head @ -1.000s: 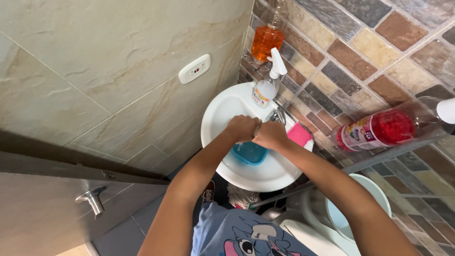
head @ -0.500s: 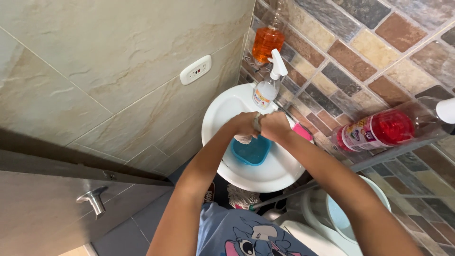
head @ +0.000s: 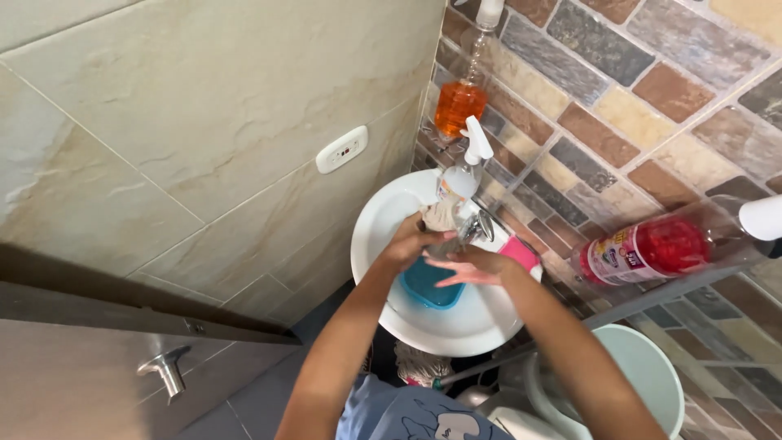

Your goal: Hand-washing a cloth in a sink basin and then cleaning a toilet using spray and a brush.

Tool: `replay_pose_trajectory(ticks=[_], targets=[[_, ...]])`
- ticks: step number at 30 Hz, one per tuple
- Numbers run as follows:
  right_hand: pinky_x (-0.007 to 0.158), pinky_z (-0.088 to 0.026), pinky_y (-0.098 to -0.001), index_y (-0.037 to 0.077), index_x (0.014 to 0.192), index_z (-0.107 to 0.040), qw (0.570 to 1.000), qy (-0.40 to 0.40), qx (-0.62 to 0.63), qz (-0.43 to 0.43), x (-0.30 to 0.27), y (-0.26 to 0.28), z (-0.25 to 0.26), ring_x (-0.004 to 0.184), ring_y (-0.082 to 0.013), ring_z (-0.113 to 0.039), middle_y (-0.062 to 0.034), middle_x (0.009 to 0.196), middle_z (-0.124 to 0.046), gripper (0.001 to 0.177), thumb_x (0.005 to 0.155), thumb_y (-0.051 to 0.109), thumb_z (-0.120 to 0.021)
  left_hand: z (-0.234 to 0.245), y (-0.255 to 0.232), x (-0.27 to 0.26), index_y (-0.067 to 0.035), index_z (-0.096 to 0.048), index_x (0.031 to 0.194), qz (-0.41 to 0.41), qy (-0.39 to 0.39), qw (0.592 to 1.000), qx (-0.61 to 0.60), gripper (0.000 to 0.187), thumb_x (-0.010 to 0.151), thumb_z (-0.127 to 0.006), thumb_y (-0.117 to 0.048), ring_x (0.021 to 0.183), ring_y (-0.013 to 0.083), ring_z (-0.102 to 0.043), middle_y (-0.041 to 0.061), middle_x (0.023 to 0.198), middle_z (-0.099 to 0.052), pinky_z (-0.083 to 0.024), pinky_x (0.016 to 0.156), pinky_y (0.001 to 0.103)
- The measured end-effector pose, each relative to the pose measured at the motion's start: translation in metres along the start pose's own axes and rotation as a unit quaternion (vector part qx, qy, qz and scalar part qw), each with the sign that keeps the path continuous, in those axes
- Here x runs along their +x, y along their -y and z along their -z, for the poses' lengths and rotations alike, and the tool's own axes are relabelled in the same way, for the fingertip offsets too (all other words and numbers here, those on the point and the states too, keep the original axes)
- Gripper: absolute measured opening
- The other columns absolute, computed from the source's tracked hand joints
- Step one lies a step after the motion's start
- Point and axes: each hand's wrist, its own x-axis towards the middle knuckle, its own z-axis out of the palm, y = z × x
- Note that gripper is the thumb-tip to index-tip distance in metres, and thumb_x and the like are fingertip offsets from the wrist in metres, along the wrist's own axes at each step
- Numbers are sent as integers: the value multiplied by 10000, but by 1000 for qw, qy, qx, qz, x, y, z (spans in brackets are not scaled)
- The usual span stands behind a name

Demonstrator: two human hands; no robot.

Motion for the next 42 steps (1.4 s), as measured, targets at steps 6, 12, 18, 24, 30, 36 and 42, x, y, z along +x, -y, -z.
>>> replay_pose_trajectory(ticks=[6,12,18,24,30,36,42], targets=[[868,-561,-703,42,1450,-536,952,261,155,43,20,-5,17,1339,-593,-448,-347,1499,-449,658,914,352,-760,-18,-72,-1,-95,-619,1161,-27,90,996,-9,580,683,-947,-134,1004,171,-649,0,1053,-671,-547,847,306],[772,-611,-693,60,1409,-548,953,288,46,87,42,-15,22,911,-309,-585,-196,1239,-598,754,793,373,-852,-13,-75,-4,-92,-717,1181,21,150,984,90,585,649,-952,-144,925,156,-663,-3,1019,-698,-551,696,280],[374,-302,-173,130,663,-571,995,-5,-21,94,34,-4,-18,492,-62,-364,79,563,-354,310,951,104,-682,-21,-73,16,-113,-655,1040,-39,89,988,116,501,621,-928,-73,889,173,-573,-3,933,-621,-434,766,281],[341,-315,-263,65,612,-662,925,-203,-293,134,50,13,-34,330,-155,-381,-72,429,-485,307,888,164,-752,-26,-48,39,-53,-686,1103,56,-117,991,44,622,592,-1019,-170,766,232,-728,130,912,-702,-638,710,328],[808,-601,-544,-81,1243,-600,746,-340,-573,10,39,17,-61,1016,-437,-724,-283,1032,-719,682,812,436,-706,-5,4,52,-90,-660,1168,103,-229,917,309,565,677,-866,-279,1123,358,-697,164,1097,-739,-567,994,479],[625,-570,-485,80,676,-670,520,-413,-740,110,67,-27,1,642,-361,-718,-114,559,-608,183,710,256,-634,-9,46,54,-114,-632,1178,138,-280,865,392,474,788,-769,-345,1090,393,-715,165,1050,-748,-570,983,519],[559,-511,-420,174,571,-626,359,-465,-791,173,72,-45,27,575,-321,-690,-41,526,-573,113,651,185,-548,-25,47,51,-106,-594,1184,153,-280,825,466,392,863,-679,-314,1071,431,-718,178,1060,-740,-567,976,563]])
